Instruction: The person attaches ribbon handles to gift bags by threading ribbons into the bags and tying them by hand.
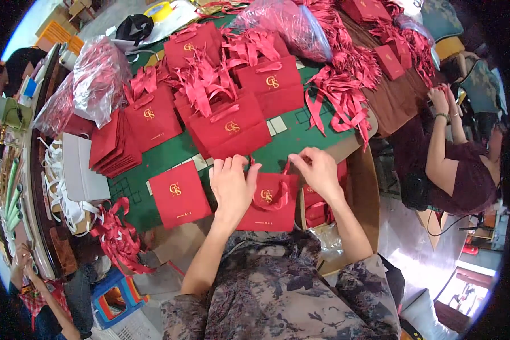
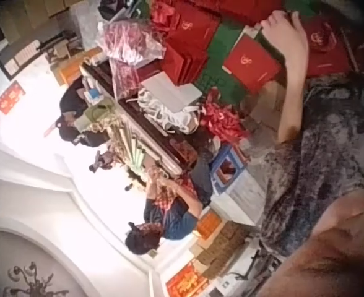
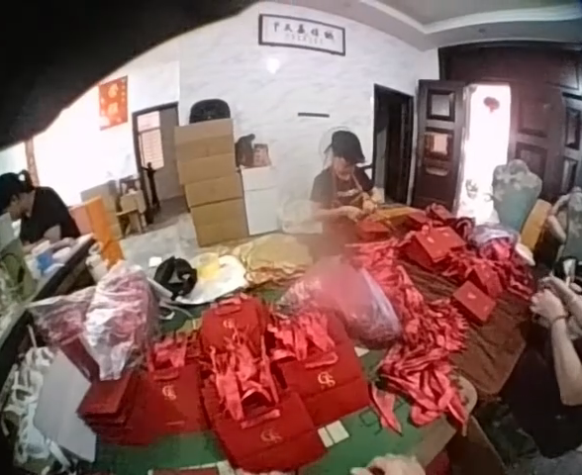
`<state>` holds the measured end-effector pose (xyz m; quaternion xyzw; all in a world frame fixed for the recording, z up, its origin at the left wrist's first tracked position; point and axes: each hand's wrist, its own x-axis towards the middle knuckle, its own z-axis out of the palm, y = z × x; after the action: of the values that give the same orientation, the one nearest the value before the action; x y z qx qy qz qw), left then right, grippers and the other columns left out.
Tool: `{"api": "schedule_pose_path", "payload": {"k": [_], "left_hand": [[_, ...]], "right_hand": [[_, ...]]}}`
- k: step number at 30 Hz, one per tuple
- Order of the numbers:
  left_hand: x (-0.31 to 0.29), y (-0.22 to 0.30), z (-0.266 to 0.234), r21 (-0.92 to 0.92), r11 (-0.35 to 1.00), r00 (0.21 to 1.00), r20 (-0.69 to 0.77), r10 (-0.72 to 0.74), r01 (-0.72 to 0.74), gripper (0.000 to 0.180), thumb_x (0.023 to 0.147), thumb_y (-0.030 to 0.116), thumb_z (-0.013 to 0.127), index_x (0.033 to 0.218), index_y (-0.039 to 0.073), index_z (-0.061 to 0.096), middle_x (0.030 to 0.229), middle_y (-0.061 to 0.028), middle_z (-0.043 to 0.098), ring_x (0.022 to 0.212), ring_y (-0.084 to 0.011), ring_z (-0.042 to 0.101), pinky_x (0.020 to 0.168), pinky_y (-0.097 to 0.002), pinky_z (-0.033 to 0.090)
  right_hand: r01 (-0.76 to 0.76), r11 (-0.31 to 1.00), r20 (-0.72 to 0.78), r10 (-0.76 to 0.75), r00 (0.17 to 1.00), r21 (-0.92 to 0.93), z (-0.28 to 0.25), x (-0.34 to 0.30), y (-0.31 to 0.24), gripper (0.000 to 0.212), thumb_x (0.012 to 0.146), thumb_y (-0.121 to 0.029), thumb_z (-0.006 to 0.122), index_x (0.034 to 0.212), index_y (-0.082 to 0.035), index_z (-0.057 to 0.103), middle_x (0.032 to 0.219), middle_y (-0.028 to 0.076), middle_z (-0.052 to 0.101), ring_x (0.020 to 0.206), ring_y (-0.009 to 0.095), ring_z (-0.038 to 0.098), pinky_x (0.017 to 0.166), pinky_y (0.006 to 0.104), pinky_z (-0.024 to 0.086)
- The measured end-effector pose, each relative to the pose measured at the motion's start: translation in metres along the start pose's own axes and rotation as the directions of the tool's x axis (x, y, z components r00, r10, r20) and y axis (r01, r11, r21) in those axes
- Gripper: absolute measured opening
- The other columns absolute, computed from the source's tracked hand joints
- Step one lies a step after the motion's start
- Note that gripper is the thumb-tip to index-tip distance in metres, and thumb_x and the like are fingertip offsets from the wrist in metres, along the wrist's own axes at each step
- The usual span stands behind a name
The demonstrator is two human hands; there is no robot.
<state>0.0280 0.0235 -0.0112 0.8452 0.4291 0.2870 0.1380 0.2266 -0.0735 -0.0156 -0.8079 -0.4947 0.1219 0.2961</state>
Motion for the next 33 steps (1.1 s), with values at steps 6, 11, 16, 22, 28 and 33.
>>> {"api": "schedule_pose_path", "payload": {"k": [6,11,16,22,28,33], "left_hand": [[-0.003,0.002,0.023,0.099,0.993,0.994,0.082,-0.076,0.067,0.026,0.075,0.028,0.083,0.084,0.011,0.066,0.073,-0.0036,0.065,0.078,-0.0268,0.058,0.072,-0.0424,0.041],[-0.005,0.002,0.034,-0.024,0.997,0.996,0.048,-0.071,0.072,0.015,0.079,0.018,0.078,0.083,0.011,0.065,0.074,-0.0031,0.066,0.078,-0.0261,0.058,0.073,-0.0413,0.039],[-0.009,0.016,0.025,-0.284,0.955,0.997,0.036,-0.074,0.082,0.007,0.084,0.014,0.073,0.088,0.011,0.069,0.078,-0.002,0.068,0.08,-0.0239,0.057,0.078,-0.0394,0.039],[-0.011,0.02,0.02,-0.343,0.935,0.995,0.064,-0.071,0.089,0.009,0.084,0.014,0.073,0.093,0.012,0.072,0.082,-0.0012,0.071,0.084,-0.0213,0.058,0.083,-0.0383,0.038],[-0.009,0.022,0.014,-0.342,0.938,0.996,0.077,-0.037,0.061,0.008,0.083,0.014,0.075,0.09,0.012,0.072,0.08,-0.0005,0.071,0.084,-0.021,0.059,0.083,-0.0386,0.037],[-0.008,0.021,0.014,-0.317,0.947,0.996,0.09,-0.013,0.041,0.007,0.082,0.015,0.075,0.088,0.012,0.073,0.077,0.0007,0.07,0.082,-0.0212,0.058,0.083,-0.0379,0.037]], "right_hand": [[0.031,0.999,-0.051,-0.032,0.998,-0.014,0.021,0.002,-0.008,0.022,0.078,-0.022,0.078,0.074,-0.005,0.066,0.073,0.011,0.063,0.074,0.031,0.061,0.069,0.0436,0.048],[-0.031,0.972,0.01,0.029,1.0,0.234,0.021,-0.003,-0.016,0.015,0.086,-0.014,0.071,0.093,-0.003,0.065,0.08,0.011,0.066,0.078,0.029,0.065,0.071,0.0392,0.051],[-0.054,0.859,0.022,0.05,0.998,0.508,0.027,-0.01,-0.017,0.019,0.094,-0.011,0.065,0.109,0.001,0.066,0.087,0.008,0.07,0.084,0.014,0.066,0.076,0.0291,0.052],[-0.105,0.783,0.119,0.04,0.992,0.613,0.023,-0.011,-0.027,0.017,0.096,-0.008,0.063,0.109,0.002,0.069,0.091,0.004,0.071,0.084,0.009,0.063,0.076,0.0254,0.051],[-0.137,0.733,0.136,0.06,0.989,0.667,0.027,-0.011,-0.022,0.016,0.096,-0.009,0.064,0.108,0.001,0.069,0.093,0.003,0.071,0.084,0.008,0.063,0.076,0.0248,0.05],[-0.137,0.701,0.12,0.074,0.99,0.7,0.03,-0.012,-0.021,0.015,0.094,-0.011,0.067,0.103,0.0,0.071,0.091,0.005,0.072,0.079,0.008,0.062,0.073,0.0259,0.051]]}}
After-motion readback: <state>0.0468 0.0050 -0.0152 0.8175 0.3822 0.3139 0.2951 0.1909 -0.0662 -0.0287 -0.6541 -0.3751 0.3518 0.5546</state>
